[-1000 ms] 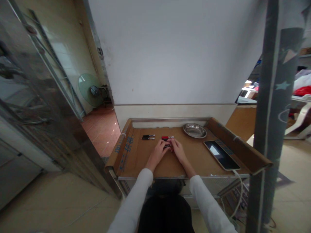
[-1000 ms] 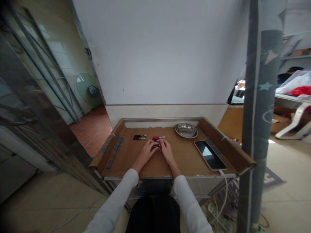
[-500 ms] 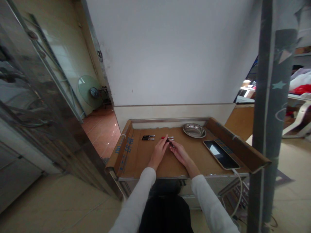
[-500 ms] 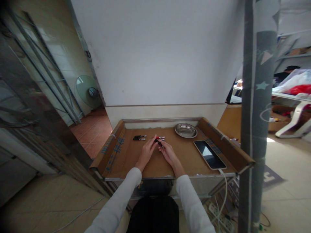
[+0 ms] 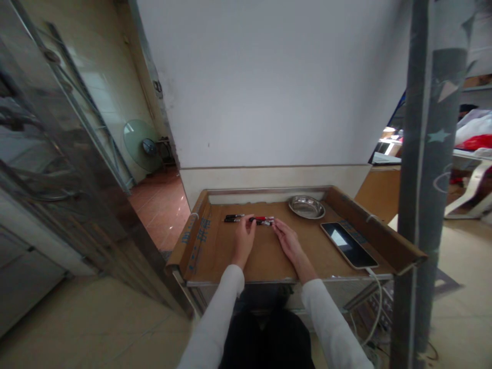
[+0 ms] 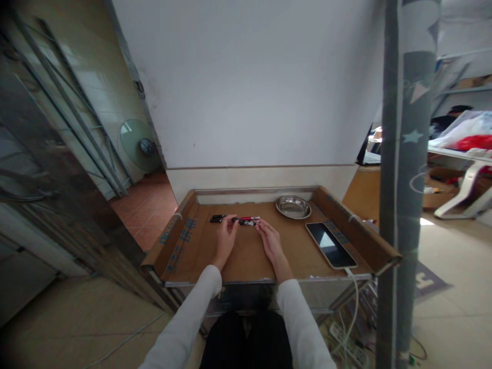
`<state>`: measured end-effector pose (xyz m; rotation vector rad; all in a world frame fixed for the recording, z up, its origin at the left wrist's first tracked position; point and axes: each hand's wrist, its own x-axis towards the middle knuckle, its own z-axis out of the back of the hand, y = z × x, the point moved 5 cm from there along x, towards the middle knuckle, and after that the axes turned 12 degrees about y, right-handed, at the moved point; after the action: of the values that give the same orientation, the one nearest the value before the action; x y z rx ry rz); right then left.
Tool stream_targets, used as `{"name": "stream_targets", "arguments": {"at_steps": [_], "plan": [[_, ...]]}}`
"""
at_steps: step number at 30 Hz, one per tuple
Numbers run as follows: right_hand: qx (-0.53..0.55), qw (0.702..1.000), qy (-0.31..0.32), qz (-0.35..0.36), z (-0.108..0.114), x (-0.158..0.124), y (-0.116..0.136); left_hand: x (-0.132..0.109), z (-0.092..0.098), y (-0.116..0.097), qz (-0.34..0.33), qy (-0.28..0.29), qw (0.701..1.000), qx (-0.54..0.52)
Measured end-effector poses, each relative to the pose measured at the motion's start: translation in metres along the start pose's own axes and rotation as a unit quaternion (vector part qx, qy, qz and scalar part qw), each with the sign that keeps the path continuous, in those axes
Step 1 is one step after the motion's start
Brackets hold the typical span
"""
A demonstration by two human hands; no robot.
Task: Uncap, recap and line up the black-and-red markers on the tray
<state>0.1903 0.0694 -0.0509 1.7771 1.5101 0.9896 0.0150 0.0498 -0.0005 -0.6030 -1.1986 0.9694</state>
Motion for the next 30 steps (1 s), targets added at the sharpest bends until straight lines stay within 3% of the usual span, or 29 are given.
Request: {"name": "stream_targets", "arguments": {"at_steps": [5, 7, 11, 15, 22, 25, 30], "plan": [[-0.088, 0.987, -0.102, 0.088, 0.016, -0.004, 0.01, 0.002, -0.023, 0.013, 0.016, 0.172, 0.985, 0.014], [-0.159, 0.974, -0.116, 0.114, 0.018, -0.007, 0.016, 0.001, -0.029, 0.014, -0.001, 0.216, 0.975, 0.054], [-0.302, 0.94, -0.082, 0.137, 0.008, -0.012, 0.026, 0.002, -0.031, 0.007, -0.044, 0.204, 0.962, 0.178], [-0.38, 0.916, -0.027, 0.128, -0.008, -0.014, 0.028, 0.008, -0.032, 0.005, -0.042, 0.172, 0.944, 0.278], [-0.469, 0.864, 0.157, 0.094, -0.032, -0.005, 0.012, 0.017, -0.035, 0.012, -0.035, 0.155, 0.947, 0.278], [-0.526, 0.833, 0.131, 0.116, -0.03, -0.006, 0.013, 0.013, -0.034, 0.006, -0.064, 0.158, 0.947, 0.27], [-0.594, 0.791, 0.079, 0.118, -0.025, -0.009, 0.016, 0.007, -0.038, 0.004, -0.08, 0.21, 0.932, 0.286]]}}
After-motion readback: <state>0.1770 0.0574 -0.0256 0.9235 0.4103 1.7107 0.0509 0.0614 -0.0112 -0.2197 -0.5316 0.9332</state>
